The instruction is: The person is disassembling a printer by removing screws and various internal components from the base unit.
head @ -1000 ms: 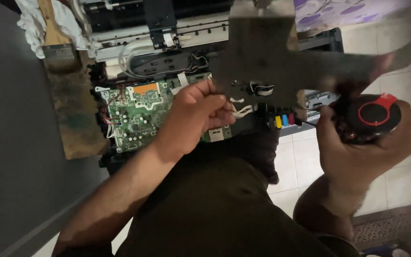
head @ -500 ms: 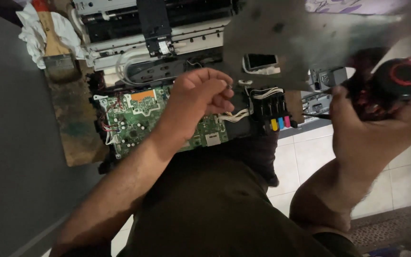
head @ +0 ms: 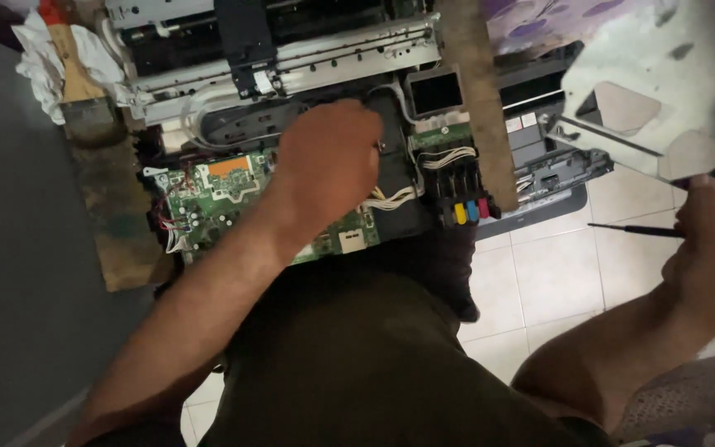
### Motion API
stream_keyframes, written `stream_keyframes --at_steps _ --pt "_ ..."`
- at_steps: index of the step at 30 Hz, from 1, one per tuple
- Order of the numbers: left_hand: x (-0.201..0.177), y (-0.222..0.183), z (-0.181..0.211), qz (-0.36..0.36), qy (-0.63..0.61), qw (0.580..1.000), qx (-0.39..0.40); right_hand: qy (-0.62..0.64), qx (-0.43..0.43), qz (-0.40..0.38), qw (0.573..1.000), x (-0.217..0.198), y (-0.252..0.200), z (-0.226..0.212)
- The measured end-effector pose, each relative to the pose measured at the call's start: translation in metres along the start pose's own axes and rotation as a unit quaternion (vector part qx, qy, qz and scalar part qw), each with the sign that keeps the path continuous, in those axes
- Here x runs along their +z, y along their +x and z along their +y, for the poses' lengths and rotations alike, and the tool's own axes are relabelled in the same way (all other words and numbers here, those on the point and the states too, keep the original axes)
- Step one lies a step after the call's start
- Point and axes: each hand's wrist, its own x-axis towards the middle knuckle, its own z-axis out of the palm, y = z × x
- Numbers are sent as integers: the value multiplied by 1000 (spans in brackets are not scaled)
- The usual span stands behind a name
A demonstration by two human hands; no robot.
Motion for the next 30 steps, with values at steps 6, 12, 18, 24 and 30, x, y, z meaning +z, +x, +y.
stream_keyframes --at_steps 6,12,18,24,30 --pt "-71 -17 18 27 -81 989 -119 -38 12 17 999 -5 13 33" --pt "-28 -7 -24 96 67 988 96 92 56 87 990 14 54 92" --pt "-5 20 -34 30 119 990 62 108 -17 75 991 26 40 76" --pt "2 31 -22 -8 73 996 49 134 5 71 988 34 39 65" --pt "-12 30 -8 -81 123 988 49 138 63 77 985 38 53 103"
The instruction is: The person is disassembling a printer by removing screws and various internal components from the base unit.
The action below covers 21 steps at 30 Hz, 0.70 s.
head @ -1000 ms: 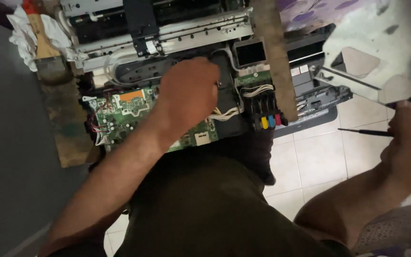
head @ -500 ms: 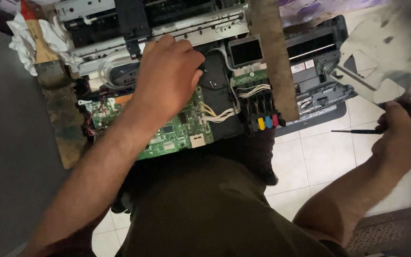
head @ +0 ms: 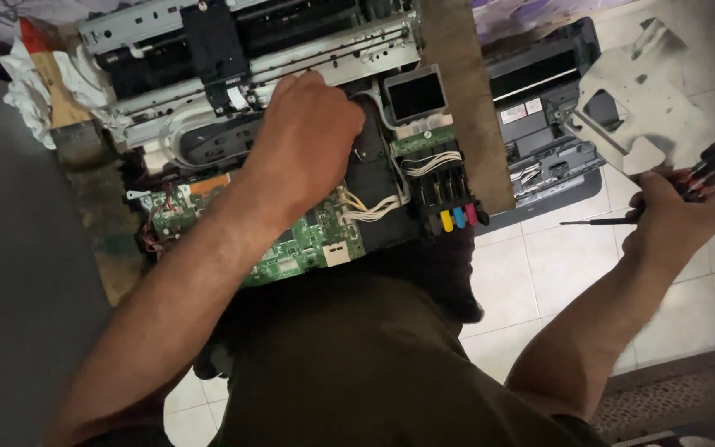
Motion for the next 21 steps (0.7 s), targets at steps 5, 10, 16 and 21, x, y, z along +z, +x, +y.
stream_keyframes --at_steps 5,10,16,21 --pt "-7 -4 1 -17 -41 999 14 -39 28 -4 999 8 0 9" --pt "-2 -13 -6 10 -136 990 39 -60 75 24 995 21 7 26" --pt "-48 -37 -3 32 -87 995 48 -32 138 0 990 35 4 29" --pt "-76 -88 -23 140 -98 985 31 -1 160 12 987 41 23 71"
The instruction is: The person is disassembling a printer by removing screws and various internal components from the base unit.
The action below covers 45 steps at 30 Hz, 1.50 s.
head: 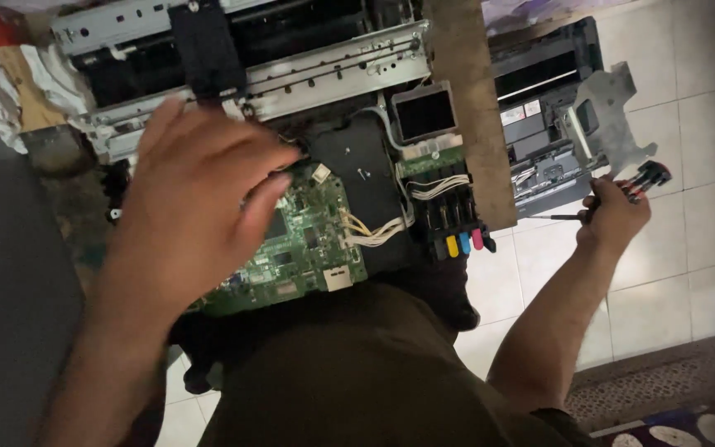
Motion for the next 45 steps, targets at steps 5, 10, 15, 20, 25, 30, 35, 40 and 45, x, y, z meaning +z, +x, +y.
stream_keyframes --at_steps 5,10,15,20,25,30,35,40,45 --pt "9 -48 -18 31 1 999 -19 -6 36 15 999 15 11 14" --pt "-14 -84 -14 109 -11 993 -52 40 30 36 998 26 70 72" --pt "-10 -136 -42 73 -67 985 -143 99 18 23 995 49 98 99" --pt "-7 -126 -43 55 -57 989 -121 18 27 72 997 79 79 90" --pt "-13 -120 -36 34 -36 992 -115 -17 123 91 988 102 118 141" --pt "-11 -119 -29 54 -59 986 -145 -92 140 93 981 109 122 163" --pt "-16 -113 -30 -10 2 985 -173 -193 144 75 968 109 107 149" --pt "-16 -102 -28 19 21 994 -107 -145 122 67 980 105 101 151" --pt "3 -98 -22 107 24 986 -129 -306 99 27 947 88 118 167"
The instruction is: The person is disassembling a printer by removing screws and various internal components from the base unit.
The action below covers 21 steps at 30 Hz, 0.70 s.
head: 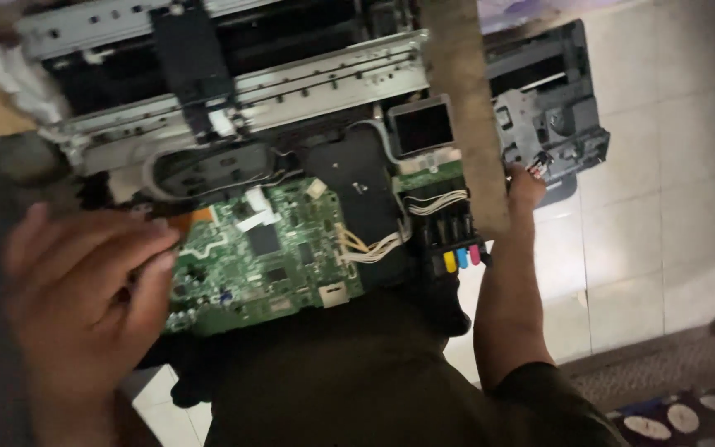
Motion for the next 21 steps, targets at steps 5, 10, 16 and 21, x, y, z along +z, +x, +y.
stream_keyframes --at_steps 5,10,16,21 --pt "6 20 13 11 -19 998 62 -212 -134 -32 967 2 23 13" --pt "13 28 21 1 -25 997 75 148 -11 -36 988 -16 -39 -17" --pt "29 39 34 -1 -35 994 103 398 -16 -44 916 -29 -35 -23" --pt "36 40 42 -38 -46 991 122 456 -57 -75 885 -86 -36 -38"
